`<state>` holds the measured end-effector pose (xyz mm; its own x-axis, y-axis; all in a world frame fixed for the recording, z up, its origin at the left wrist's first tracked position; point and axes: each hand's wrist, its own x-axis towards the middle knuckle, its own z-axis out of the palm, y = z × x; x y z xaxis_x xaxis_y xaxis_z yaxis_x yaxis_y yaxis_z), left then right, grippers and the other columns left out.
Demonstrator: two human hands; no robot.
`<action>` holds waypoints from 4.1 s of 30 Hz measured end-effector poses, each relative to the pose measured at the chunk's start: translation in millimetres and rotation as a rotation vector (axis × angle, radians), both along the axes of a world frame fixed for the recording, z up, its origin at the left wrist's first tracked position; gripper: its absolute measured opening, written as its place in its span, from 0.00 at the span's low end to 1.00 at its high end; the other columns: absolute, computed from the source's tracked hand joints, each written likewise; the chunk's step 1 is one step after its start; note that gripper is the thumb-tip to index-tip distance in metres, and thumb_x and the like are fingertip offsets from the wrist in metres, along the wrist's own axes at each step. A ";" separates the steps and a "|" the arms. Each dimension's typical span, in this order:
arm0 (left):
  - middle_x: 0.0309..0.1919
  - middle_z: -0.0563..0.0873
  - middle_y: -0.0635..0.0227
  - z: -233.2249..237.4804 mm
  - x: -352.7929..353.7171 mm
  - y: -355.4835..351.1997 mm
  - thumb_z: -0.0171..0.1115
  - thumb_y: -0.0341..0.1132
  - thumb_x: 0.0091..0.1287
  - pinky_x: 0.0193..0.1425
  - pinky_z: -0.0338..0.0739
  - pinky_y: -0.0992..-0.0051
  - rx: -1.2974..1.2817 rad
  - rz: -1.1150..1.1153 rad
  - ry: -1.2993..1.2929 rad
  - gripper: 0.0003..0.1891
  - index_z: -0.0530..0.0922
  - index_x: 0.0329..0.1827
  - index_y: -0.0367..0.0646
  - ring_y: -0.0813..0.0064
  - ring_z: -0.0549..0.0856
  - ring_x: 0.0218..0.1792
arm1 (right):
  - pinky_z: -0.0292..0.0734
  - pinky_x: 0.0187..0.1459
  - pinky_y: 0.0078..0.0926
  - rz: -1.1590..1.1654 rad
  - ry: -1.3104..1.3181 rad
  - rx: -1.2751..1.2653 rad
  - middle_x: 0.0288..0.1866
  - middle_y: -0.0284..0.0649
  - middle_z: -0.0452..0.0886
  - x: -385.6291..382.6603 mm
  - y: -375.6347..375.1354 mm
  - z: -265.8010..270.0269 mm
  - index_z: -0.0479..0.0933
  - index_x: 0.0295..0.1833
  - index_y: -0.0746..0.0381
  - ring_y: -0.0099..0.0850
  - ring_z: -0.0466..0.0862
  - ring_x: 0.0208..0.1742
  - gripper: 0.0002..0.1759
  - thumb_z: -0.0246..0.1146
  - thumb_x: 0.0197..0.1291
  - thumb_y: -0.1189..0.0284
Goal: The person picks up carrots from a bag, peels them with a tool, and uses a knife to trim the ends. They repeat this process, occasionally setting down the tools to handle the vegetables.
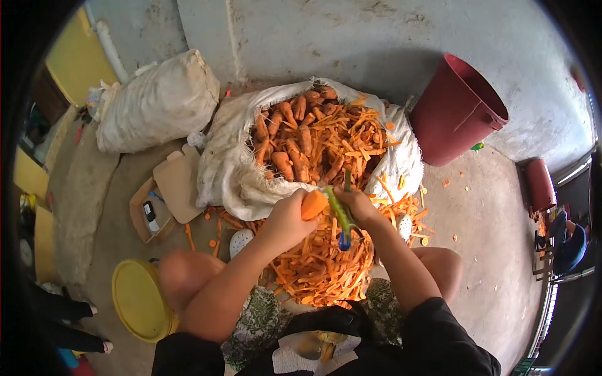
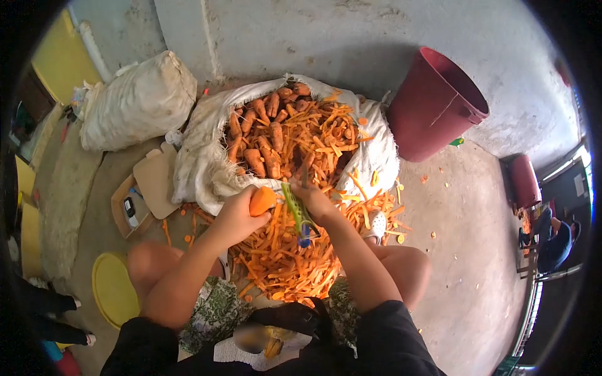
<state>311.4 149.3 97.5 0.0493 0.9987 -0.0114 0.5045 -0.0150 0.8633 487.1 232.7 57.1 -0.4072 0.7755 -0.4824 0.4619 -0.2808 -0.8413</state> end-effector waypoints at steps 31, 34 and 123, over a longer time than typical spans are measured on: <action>0.51 0.74 0.57 0.8 -10.3 -16.0 0.55 0.47 0.60 0.50 0.73 0.62 -0.380 -0.507 0.643 0.23 0.69 0.54 0.41 0.61 0.77 0.50 | 0.80 0.31 0.35 -0.899 0.605 0.750 0.35 0.43 0.79 278.7 194.2 195.1 0.69 0.46 0.65 0.37 0.81 0.33 0.15 0.46 0.66 0.64; 0.52 0.74 0.57 0.8 -8.2 -12.1 0.55 0.47 0.61 0.52 0.72 0.63 -0.398 -0.506 0.627 0.24 0.68 0.55 0.42 0.61 0.76 0.52 | 0.72 0.20 0.22 -0.784 0.371 0.541 0.25 0.37 0.74 227.4 138.0 140.1 0.71 0.44 0.57 0.22 0.74 0.20 0.19 0.54 0.60 0.52; 0.53 0.72 0.54 -384.0 -101.2 138.4 0.50 0.32 0.64 0.51 0.72 0.65 -0.702 0.495 0.095 0.21 0.65 0.60 0.35 0.58 0.74 0.53 | 0.67 0.28 0.43 -0.064 -0.759 0.549 0.25 0.54 0.75 105.1 72.4 -24.2 0.67 0.31 0.66 0.53 0.75 0.28 0.13 0.55 0.60 0.67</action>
<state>210.2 287.6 -286.5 -0.4222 0.6652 -0.6158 0.3828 0.7466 0.5441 592.2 305.1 32.9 -0.0820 0.9835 -0.1613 0.9390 0.0219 -0.3433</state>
